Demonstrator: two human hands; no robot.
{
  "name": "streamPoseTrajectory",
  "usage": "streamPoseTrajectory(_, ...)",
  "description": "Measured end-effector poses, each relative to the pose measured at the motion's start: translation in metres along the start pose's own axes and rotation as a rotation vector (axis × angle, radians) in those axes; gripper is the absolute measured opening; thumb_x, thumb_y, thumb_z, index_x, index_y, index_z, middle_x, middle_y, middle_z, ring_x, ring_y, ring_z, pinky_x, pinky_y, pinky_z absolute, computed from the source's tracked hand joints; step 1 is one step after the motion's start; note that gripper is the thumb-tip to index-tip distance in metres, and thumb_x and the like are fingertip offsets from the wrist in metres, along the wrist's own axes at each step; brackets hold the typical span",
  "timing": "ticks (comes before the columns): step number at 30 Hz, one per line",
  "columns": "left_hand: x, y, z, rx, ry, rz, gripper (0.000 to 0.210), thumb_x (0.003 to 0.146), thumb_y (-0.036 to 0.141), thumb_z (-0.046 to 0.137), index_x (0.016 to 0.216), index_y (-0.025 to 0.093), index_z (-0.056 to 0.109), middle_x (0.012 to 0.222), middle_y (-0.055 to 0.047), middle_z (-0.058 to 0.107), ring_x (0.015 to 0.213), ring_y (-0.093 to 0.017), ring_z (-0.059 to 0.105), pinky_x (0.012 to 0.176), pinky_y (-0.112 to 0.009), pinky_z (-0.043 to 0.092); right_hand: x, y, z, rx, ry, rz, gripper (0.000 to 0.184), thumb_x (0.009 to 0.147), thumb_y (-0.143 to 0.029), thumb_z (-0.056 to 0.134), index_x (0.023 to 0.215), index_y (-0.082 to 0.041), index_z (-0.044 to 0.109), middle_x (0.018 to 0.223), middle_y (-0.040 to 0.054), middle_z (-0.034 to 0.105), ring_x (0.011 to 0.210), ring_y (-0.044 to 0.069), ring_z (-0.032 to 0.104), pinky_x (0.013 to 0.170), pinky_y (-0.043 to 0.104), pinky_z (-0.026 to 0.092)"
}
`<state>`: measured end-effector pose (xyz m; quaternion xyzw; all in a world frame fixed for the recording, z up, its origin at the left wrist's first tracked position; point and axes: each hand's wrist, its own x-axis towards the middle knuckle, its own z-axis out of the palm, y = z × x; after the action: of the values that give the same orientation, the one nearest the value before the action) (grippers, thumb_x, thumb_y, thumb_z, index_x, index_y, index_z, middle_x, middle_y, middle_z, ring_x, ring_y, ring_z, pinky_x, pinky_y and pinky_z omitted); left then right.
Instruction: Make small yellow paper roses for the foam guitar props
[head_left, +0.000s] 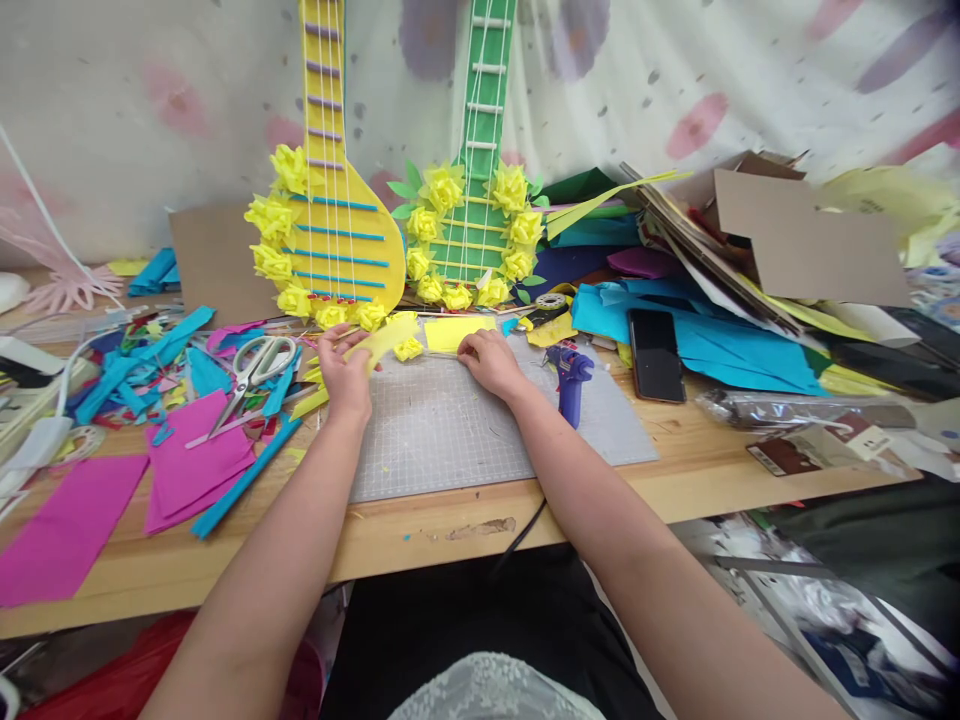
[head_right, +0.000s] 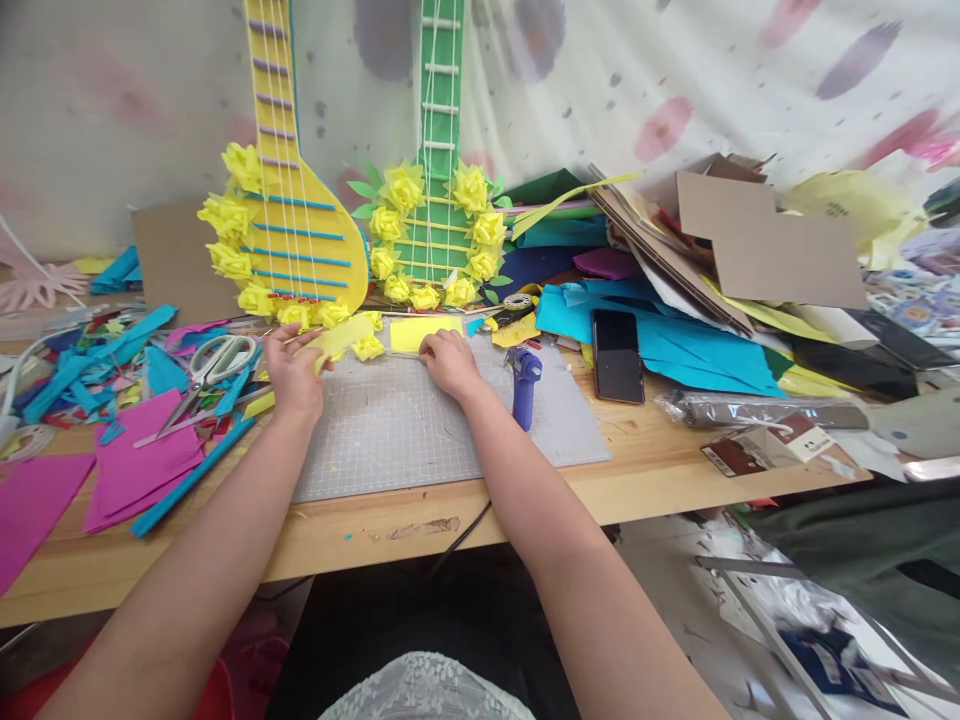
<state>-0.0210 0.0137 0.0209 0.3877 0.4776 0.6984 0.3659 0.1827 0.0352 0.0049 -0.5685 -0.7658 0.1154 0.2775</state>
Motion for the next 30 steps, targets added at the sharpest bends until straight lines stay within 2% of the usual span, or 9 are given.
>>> streamPoseTrajectory(3, 0.013, 0.000, -0.006, -0.118, 0.156, -0.077, 0.041, 0.057, 0.012, 0.053, 0.094, 0.024, 0.039, 0.089, 0.000, 0.057, 0.069, -0.012, 0.060, 0.061, -0.026, 0.048, 0.000, 0.000, 0.004, 0.004, 0.062, 0.009, 0.013, 0.077, -0.025, 0.053, 0.086, -0.019, 0.061, 0.090, 0.0074, 0.057, 0.090, 0.021, 0.045, 0.082, 0.034, 0.035)
streamPoseTrajectory(6, 0.017, -0.001, -0.006, -0.209, 0.159, -0.081, 0.040, 0.057, 0.012, 0.058, 0.091, 0.023, 0.041, 0.089, 0.000, 0.057, 0.074, -0.011, 0.061, 0.068, -0.027, 0.049, 0.007, 0.002, 0.013, -0.012, 0.173, 0.115, 0.018, 0.079, -0.023, 0.049, 0.091, -0.017, 0.061, 0.093, 0.0093, 0.057, 0.092, 0.022, 0.045, 0.085, 0.036, 0.034)
streamPoseTrajectory(11, 0.007, 0.005, 0.002, -0.184, -0.021, -0.164, 0.030, 0.055, 0.012, 0.061, 0.082, 0.020, 0.051, 0.078, 0.000, 0.061, 0.081, -0.014, 0.061, 0.071, -0.028, 0.050, 0.016, 0.009, 0.021, -0.019, 0.171, 0.215, 0.013, 0.076, -0.022, 0.052, 0.082, -0.017, 0.062, 0.087, 0.0090, 0.056, 0.089, 0.023, 0.044, 0.084, 0.037, 0.035)
streamPoseTrajectory(16, -0.005, 0.009, 0.009, -0.173, -0.200, -0.285, 0.024, 0.052, 0.014, 0.063, 0.074, 0.017, 0.055, 0.070, -0.001, 0.060, 0.074, -0.015, 0.061, 0.070, -0.030, 0.049, 0.017, 0.010, 0.020, 0.019, 0.172, 0.259, 0.009, 0.075, -0.018, 0.050, 0.075, -0.018, 0.060, 0.083, 0.0081, 0.056, 0.088, 0.022, 0.045, 0.083, 0.036, 0.035)
streamPoseTrajectory(19, -0.011, 0.005, 0.010, -0.102, -0.271, -0.332, 0.027, 0.051, 0.019, 0.067, 0.074, 0.016, 0.054, 0.072, 0.000, 0.059, 0.071, -0.015, 0.060, 0.066, -0.031, 0.049, 0.017, 0.010, 0.018, 0.065, 0.223, 0.288, 0.009, 0.074, -0.018, 0.049, 0.072, -0.018, 0.058, 0.082, 0.0075, 0.056, 0.087, 0.021, 0.045, 0.083, 0.036, 0.036)
streamPoseTrajectory(23, -0.014, -0.006, 0.007, 0.181, -0.358, -0.244, 0.031, 0.050, 0.024, 0.070, 0.076, 0.016, 0.057, 0.081, -0.001, 0.059, 0.065, -0.012, 0.056, 0.062, -0.029, 0.047, 0.018, 0.014, 0.019, 0.192, 0.342, 0.346, 0.008, 0.073, -0.022, 0.049, 0.070, -0.020, 0.056, 0.080, 0.0050, 0.057, 0.083, 0.019, 0.047, 0.080, 0.034, 0.038)
streamPoseTrajectory(26, -0.013, -0.013, 0.004, 0.425, -0.483, -0.138, 0.028, 0.051, 0.022, 0.069, 0.077, 0.017, 0.061, 0.086, -0.002, 0.061, 0.074, -0.015, 0.057, 0.069, -0.029, 0.046, 0.020, 0.020, 0.021, 0.369, 0.406, 0.387, 0.008, 0.072, -0.027, 0.050, 0.069, -0.020, 0.055, 0.077, 0.0033, 0.056, 0.078, 0.017, 0.049, 0.077, 0.032, 0.040)
streamPoseTrajectory(28, -0.013, -0.015, 0.002, 0.471, -0.576, -0.140, 0.029, 0.052, 0.022, 0.069, 0.080, 0.017, 0.063, 0.091, -0.004, 0.062, 0.082, -0.018, 0.058, 0.074, -0.031, 0.045, 0.021, 0.023, 0.023, 0.524, 0.414, 0.400, 0.011, 0.071, -0.029, 0.051, 0.070, -0.019, 0.055, 0.076, 0.0028, 0.057, 0.074, 0.016, 0.050, 0.074, 0.031, 0.042)
streamPoseTrajectory(30, -0.013, -0.016, 0.002, 0.442, -0.617, -0.176, 0.034, 0.051, 0.021, 0.070, 0.084, 0.017, 0.063, 0.098, -0.007, 0.062, 0.091, -0.020, 0.057, 0.079, -0.033, 0.045, 0.022, 0.023, 0.023, 0.660, 0.402, 0.415, 0.012, 0.069, -0.031, 0.051, 0.071, -0.019, 0.054, 0.074, 0.0020, 0.058, 0.071, 0.015, 0.051, 0.072, 0.030, 0.042)
